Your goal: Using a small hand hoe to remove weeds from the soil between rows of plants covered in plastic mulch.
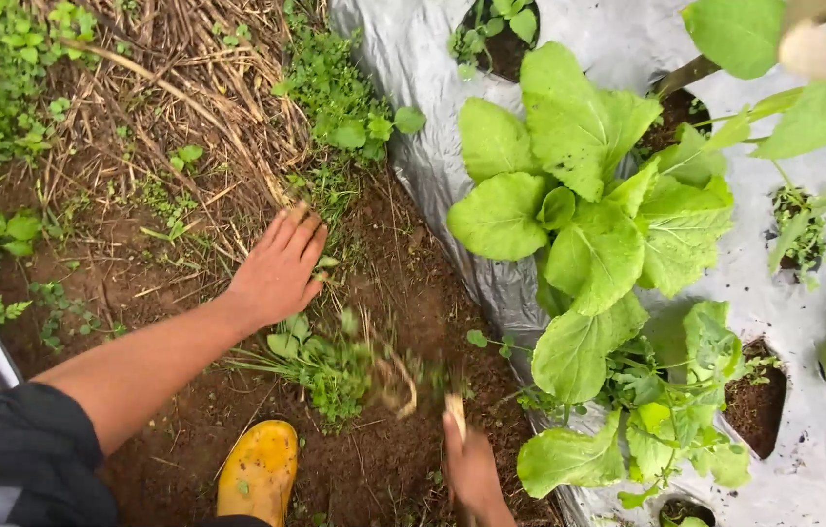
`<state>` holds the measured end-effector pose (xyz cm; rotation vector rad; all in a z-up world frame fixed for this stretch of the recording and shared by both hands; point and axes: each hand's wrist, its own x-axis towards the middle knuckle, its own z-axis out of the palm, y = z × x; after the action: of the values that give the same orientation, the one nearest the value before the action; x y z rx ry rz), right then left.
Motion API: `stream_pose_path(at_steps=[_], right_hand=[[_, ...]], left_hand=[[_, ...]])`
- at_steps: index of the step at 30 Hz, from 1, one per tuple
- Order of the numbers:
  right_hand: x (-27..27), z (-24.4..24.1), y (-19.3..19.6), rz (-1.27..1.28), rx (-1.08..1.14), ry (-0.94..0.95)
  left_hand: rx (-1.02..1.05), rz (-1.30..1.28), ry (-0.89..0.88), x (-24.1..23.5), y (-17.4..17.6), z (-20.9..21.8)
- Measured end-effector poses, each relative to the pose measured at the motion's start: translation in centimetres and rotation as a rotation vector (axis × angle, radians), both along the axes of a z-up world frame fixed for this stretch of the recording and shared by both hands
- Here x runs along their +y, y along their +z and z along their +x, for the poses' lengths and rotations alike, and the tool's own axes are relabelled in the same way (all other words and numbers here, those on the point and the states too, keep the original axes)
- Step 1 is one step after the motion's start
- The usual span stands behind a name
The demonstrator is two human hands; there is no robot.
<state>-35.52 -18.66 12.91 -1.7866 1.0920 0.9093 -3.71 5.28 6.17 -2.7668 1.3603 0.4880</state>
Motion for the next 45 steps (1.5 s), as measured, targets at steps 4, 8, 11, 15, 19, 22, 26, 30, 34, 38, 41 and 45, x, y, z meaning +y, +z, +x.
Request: stream_pose_path(at_steps=[4, 8, 11, 15, 19, 22, 26, 30, 34, 38, 41, 45], right_hand=[[-0.3, -8.0, -2.0, -0.192, 0.277, 0.014], [0.1, -5.2, 1.2, -0.368, -0.103, -0.063], [0.6, 2.6, 2.3, -0.23, -0.361, -0.021], [2.8, 16.1, 4.3, -0.069, -0.432, -0.114], [4.8, 24.0, 3.7, -0.003, -0.511, -0.136], [6.2, 23.6, 2.9, 0.04, -0.362, -0.097], [5.4, 18.0, 1.8, 0.038, -0.246, 0.039], [4.0, 10.0, 2.0, 0.022, -0.026, 0.207], [2.4, 6.4, 2.4, 0.017, -0.045, 0.206], [1.8, 9.5, 4.3, -0.062, -0.274, -0.03], [2.7, 14.1, 6.0, -0.111, -0.436, -0.047], [3.5, 18.0, 3.8, -0.178, -0.559, -0.032]], left_hand=[[0.021, -0.041, -0.013, 0.8, -0.7, -2.1], [0.068, 0.073, 0.02, 0.3, -0.6, -1.1], [0.105, 0.175, 0.004, -1.1, 1.6, 1.2], [0.185, 0.104, 0.108, -0.2, 2.1, 2.0], [0.003, 0.016, 0.004, 3.9, -6.2, 2.2], [0.162, -0.016, 0.115, 5.2, -5.5, 1.4], [0.153, -0.013, -0.224, 7.6, -0.7, -0.6], [0.309, -0.107, -0.596, 10.4, -0.4, -7.1], [0.407, -0.082, -0.546, 7.3, 3.7, -7.4], [0.38, -0.142, -0.21, 3.4, 3.7, -1.7], [0.316, -0.097, -0.126, -1.9, 6.0, 1.8], [0.138, 0.201, 0.203, -6.3, 6.1, 3.7]])
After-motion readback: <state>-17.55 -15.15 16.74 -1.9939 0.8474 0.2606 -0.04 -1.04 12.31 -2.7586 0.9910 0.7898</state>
